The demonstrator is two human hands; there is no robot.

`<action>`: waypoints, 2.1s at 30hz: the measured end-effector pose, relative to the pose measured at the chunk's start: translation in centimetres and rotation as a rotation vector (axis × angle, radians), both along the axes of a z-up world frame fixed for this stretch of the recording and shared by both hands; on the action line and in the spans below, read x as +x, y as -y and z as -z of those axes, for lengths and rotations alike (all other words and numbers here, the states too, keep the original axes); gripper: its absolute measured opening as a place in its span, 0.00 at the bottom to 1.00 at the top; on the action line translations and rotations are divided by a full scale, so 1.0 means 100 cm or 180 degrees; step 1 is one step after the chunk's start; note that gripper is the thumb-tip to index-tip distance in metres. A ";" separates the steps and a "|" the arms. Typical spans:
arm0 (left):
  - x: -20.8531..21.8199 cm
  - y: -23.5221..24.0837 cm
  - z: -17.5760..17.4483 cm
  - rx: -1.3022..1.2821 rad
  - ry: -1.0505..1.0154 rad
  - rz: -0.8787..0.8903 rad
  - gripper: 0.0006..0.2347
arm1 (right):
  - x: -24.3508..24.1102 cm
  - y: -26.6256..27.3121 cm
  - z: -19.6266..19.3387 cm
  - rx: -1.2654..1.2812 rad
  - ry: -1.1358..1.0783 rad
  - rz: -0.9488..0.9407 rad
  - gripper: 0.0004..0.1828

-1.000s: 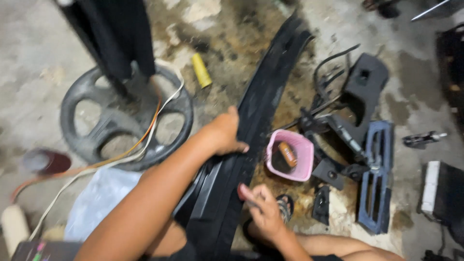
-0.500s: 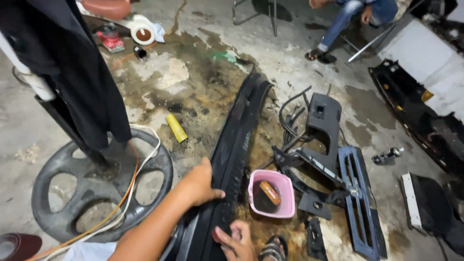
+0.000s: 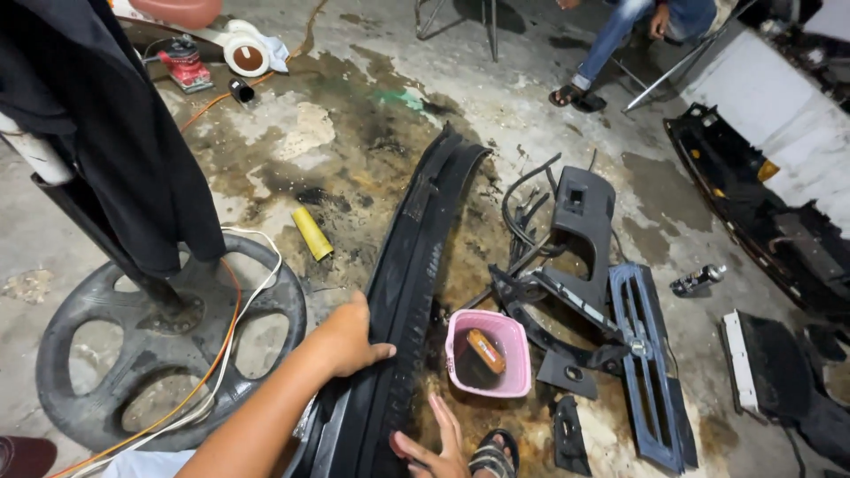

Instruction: The person sits on the floor and sands a long black plastic car part using a sanding block. They hold the part with one hand and rub the sanding block along its surface repeatedly.

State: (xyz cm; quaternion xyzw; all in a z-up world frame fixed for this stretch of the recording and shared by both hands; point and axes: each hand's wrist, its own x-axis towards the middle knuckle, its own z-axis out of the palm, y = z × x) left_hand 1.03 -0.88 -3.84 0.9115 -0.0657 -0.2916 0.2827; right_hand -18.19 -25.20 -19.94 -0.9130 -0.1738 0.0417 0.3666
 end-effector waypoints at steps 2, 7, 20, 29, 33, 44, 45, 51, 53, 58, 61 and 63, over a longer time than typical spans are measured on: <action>0.000 0.002 -0.013 -0.0058 0.0000 -0.0104 0.44 | 0.018 -0.023 -0.024 0.0254 0.0572 -0.0082 0.26; 0.005 0.003 0.022 -0.0131 0.0393 -0.0112 0.43 | 0.015 -0.019 -0.011 0.0561 0.1203 -0.0260 0.20; -0.003 0.004 -0.008 -0.0077 0.0427 -0.0105 0.41 | 0.011 -0.034 -0.050 0.0419 0.1085 -0.0196 0.20; -0.004 0.000 -0.027 -0.0071 0.0048 -0.0024 0.43 | 0.000 -0.023 -0.043 0.0206 0.0989 -0.0166 0.21; 0.000 0.000 -0.023 -0.0203 0.0026 -0.0124 0.45 | 0.016 -0.038 -0.048 0.0273 0.1215 -0.0140 0.20; -0.009 -0.007 -0.029 -0.0579 0.0401 0.0076 0.40 | 0.005 -0.019 -0.038 0.0306 0.1251 -0.0316 0.20; -0.005 -0.006 -0.028 -0.0550 0.0426 0.0124 0.40 | 0.004 -0.013 -0.035 0.0270 0.1252 -0.0270 0.20; 0.008 0.008 0.001 -0.0298 0.0373 -0.0069 0.49 | 0.013 -0.038 -0.057 0.0357 0.1215 -0.0336 0.20; 0.001 0.005 -0.009 -0.0231 0.0245 -0.0062 0.48 | -0.003 -0.023 -0.047 0.0289 0.1145 -0.0308 0.21; -0.002 0.010 -0.002 -0.0177 0.0201 -0.0064 0.45 | 0.008 -0.035 -0.051 0.0354 0.1273 -0.0341 0.20; 0.001 0.006 0.001 -0.0361 0.0275 -0.0081 0.48 | 0.003 -0.031 -0.050 0.0306 0.1172 -0.0328 0.19; -0.003 0.002 -0.012 -0.0212 -0.0026 -0.0127 0.46 | -0.006 -0.024 -0.043 0.0352 0.1078 -0.0306 0.20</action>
